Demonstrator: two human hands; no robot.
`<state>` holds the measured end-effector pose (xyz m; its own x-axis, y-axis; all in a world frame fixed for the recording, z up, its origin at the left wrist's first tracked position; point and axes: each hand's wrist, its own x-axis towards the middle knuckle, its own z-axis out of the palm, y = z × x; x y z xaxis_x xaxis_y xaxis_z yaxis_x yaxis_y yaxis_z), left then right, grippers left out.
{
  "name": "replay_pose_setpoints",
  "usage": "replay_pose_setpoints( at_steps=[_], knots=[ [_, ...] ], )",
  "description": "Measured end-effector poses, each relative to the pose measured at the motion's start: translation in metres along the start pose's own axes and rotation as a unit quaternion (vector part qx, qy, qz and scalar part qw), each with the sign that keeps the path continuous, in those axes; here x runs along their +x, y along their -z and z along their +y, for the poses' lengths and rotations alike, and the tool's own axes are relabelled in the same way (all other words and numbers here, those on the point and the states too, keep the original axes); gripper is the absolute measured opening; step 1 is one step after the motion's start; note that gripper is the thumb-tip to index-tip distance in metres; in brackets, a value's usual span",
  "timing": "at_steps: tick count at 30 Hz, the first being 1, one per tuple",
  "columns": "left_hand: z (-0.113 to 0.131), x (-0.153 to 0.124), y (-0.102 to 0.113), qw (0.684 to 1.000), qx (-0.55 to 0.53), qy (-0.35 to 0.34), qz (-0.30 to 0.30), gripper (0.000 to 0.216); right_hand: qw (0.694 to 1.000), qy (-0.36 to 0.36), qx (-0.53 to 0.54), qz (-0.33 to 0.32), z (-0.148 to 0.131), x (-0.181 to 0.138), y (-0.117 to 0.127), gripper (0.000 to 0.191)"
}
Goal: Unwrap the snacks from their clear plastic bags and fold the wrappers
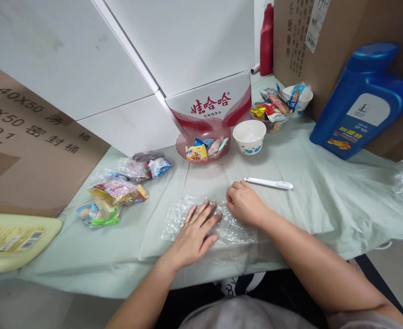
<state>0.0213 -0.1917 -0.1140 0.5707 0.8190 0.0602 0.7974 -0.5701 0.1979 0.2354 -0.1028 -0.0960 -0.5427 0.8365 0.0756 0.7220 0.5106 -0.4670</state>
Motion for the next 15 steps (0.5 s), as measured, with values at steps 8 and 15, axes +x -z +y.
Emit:
replay_pose_setpoints(
  at_steps=[8,15],
  knots=[
    [0.001,-0.001,-0.002,1.0,0.006,0.018,-0.004,0.052,0.97,-0.122,0.17,0.125,0.037,0.004,0.015,0.006],
    [0.002,-0.005,-0.002,0.994,0.027,0.068,0.082,0.045,0.981,0.051,0.132,0.135,0.025,-0.015,0.033,0.015]
  ],
)
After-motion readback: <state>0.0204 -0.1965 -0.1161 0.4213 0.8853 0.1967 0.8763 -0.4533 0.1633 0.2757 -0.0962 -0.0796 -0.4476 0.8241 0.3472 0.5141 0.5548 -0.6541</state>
